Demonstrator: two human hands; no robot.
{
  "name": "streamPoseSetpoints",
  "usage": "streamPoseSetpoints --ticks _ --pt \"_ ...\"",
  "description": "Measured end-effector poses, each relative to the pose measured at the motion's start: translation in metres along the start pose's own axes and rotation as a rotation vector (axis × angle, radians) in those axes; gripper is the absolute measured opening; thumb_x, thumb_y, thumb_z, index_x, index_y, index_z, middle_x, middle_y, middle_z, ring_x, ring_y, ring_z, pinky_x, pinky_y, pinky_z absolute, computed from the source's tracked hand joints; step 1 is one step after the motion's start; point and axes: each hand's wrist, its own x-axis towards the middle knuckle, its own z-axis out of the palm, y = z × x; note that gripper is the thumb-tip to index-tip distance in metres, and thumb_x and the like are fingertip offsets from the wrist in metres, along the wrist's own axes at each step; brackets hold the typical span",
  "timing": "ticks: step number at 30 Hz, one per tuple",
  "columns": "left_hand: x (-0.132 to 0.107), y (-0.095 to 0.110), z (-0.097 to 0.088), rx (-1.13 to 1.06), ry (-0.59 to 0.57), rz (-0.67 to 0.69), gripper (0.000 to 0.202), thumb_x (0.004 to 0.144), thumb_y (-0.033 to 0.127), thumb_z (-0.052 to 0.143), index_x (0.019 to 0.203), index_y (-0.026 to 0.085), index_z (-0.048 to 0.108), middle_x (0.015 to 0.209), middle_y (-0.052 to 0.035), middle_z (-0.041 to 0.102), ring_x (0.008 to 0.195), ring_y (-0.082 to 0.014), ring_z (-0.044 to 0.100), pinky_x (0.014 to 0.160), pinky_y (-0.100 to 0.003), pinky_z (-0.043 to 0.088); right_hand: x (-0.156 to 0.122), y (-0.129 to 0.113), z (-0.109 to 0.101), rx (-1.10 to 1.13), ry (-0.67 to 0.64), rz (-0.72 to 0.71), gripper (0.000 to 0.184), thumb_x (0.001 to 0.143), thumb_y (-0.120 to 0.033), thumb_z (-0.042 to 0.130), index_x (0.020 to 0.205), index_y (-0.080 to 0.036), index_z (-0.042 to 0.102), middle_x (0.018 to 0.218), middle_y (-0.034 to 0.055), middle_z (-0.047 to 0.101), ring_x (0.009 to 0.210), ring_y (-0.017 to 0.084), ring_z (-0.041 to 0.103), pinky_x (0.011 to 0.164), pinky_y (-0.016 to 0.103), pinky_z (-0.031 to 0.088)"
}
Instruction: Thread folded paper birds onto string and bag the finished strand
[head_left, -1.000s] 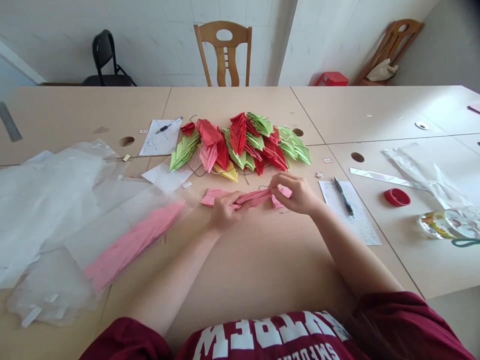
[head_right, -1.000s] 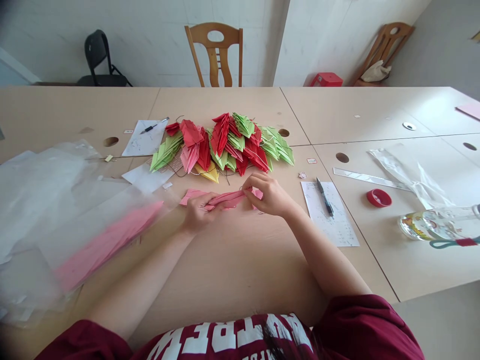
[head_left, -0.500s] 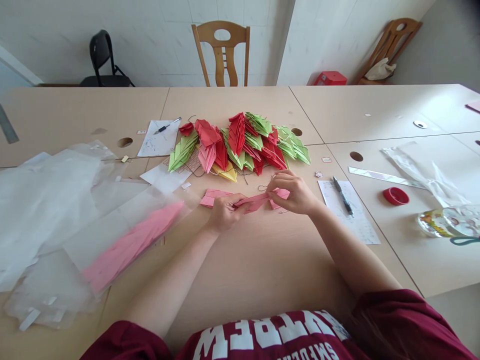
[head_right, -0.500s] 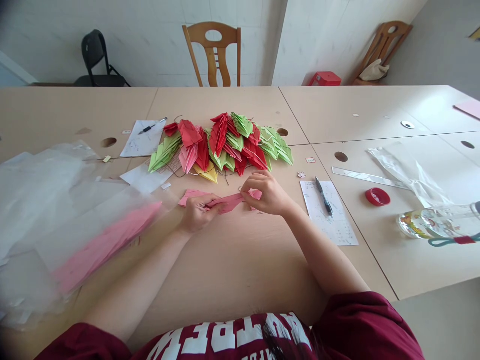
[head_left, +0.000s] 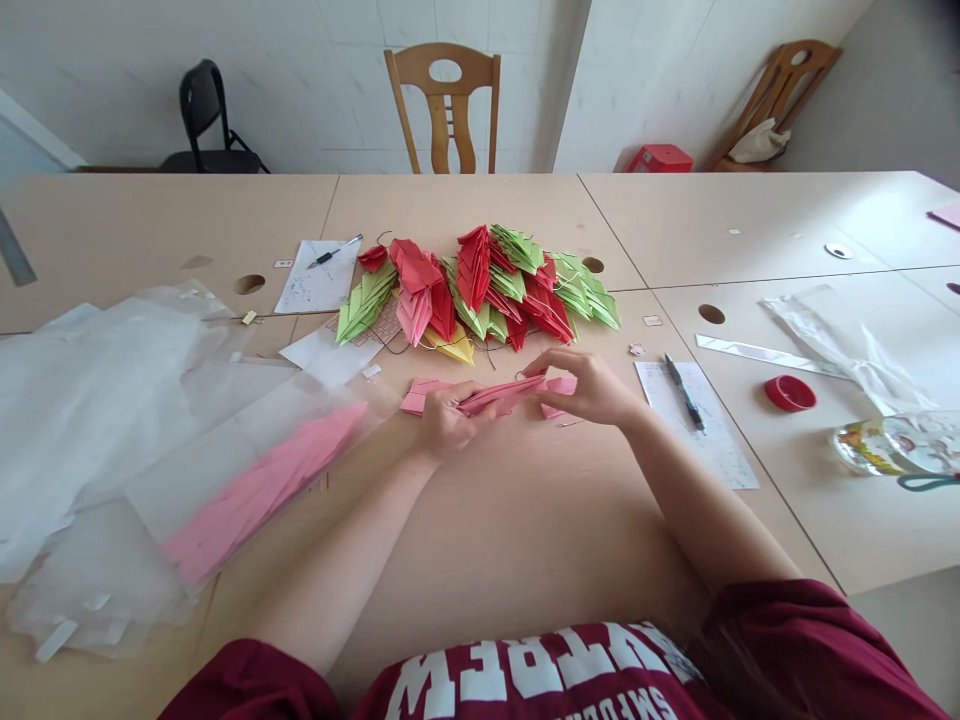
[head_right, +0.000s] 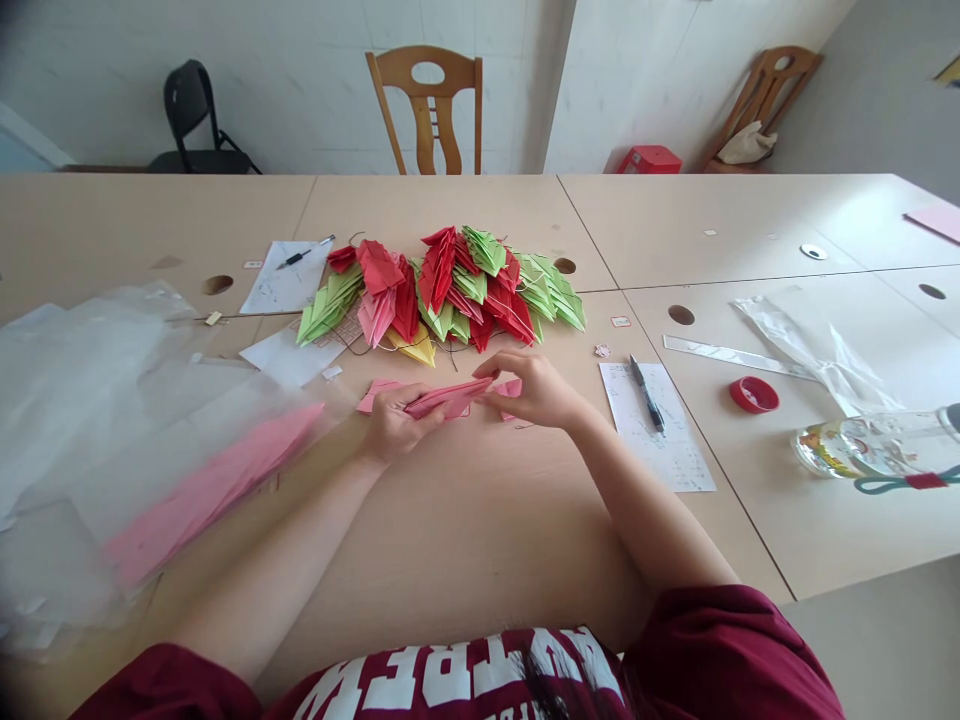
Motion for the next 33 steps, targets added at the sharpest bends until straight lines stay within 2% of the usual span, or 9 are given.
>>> streamPoseSetpoints --ticks 3,7,13,18,22,26,30,33 --pt "-0.001 0.003 0.003 0.036 0.000 0.028 0.019 0.081 0.032 0.067 0.073 0.015 0.069 0.056 0.0037 0.051 0.052 -0.0078 0.040 0.052 -0.021 0.035 -0.001 0.001 0.022 -0.027 0.037 0.080 0.007 0.083 -0.025 0.063 0.085 -0.019 0.068 0.073 0.0013 0.066 0.064 0.014 0.061 0.060 0.025 0.045" --pt "-0.002 0.006 0.007 0.020 -0.011 0.033 0.016 0.081 0.032 0.069 0.082 0.017 0.073 0.065 0.0005 0.064 0.057 -0.0093 0.050 0.056 -0.022 0.041 -0.002 0.001 0.036 -0.065 0.079 0.038 0.004 0.078 -0.017 0.064 0.075 -0.019 0.067 0.069 0.0005 0.064 0.063 0.013 0.057 0.059 0.024 0.043" --pt "-0.001 0.004 0.005 0.007 -0.013 -0.039 0.020 0.079 0.036 0.069 0.078 0.015 0.070 0.063 0.0006 0.062 0.057 -0.0107 0.051 0.054 -0.022 0.041 0.001 0.003 0.019 -0.122 0.004 -0.177 0.015 0.082 -0.016 0.056 0.072 -0.021 0.067 0.063 -0.0001 0.063 0.060 0.014 0.052 0.076 0.034 0.045" --pt "-0.001 -0.001 0.000 0.005 0.023 -0.057 0.018 0.080 0.032 0.066 0.078 0.013 0.069 0.069 -0.0015 0.066 0.065 -0.0128 0.058 0.060 -0.023 0.046 0.001 0.008 0.003 -0.139 0.019 -0.204 0.016 0.086 -0.021 0.056 0.076 -0.021 0.069 0.067 0.0011 0.066 0.060 0.015 0.054 0.079 0.037 0.046" --pt "0.000 -0.005 -0.002 0.012 0.088 -0.019 0.015 0.080 0.028 0.067 0.078 0.013 0.068 0.071 -0.0022 0.068 0.066 -0.0130 0.062 0.064 -0.024 0.049 0.000 0.012 -0.003 -0.136 0.032 -0.188 0.014 0.086 -0.022 0.059 0.077 -0.020 0.069 0.063 0.0005 0.064 0.059 0.015 0.053 0.077 0.036 0.047" --pt "0.001 -0.009 -0.002 0.095 0.111 0.047 0.017 0.081 0.031 0.067 0.078 0.014 0.069 0.071 -0.0025 0.070 0.063 -0.0128 0.062 0.060 -0.024 0.050 0.000 0.016 -0.003 -0.188 0.011 -0.164 0.016 0.088 -0.021 0.056 0.079 -0.020 0.069 0.068 0.0021 0.066 0.063 0.016 0.057 0.075 0.036 0.047" --pt "0.000 -0.008 0.002 0.214 0.129 0.156 0.015 0.083 0.032 0.067 0.082 0.017 0.071 0.075 -0.0028 0.074 0.062 -0.0133 0.065 0.062 -0.024 0.050 -0.001 0.012 0.005 -0.398 -0.005 -0.180 0.016 0.091 -0.019 0.054 0.086 -0.020 0.069 0.082 0.0055 0.070 0.080 0.020 0.063 0.085 0.039 0.044" --pt "-0.003 -0.006 0.008 0.315 0.090 0.261 0.012 0.086 0.029 0.064 0.088 0.020 0.072 0.080 -0.0019 0.075 0.066 -0.0141 0.067 0.065 -0.025 0.049 0.000 0.001 0.016 -0.462 -0.019 -0.238 0.016 0.094 -0.020 0.051 0.087 -0.020 0.066 0.081 0.0053 0.069 0.082 0.020 0.061 0.088 0.039 0.042"
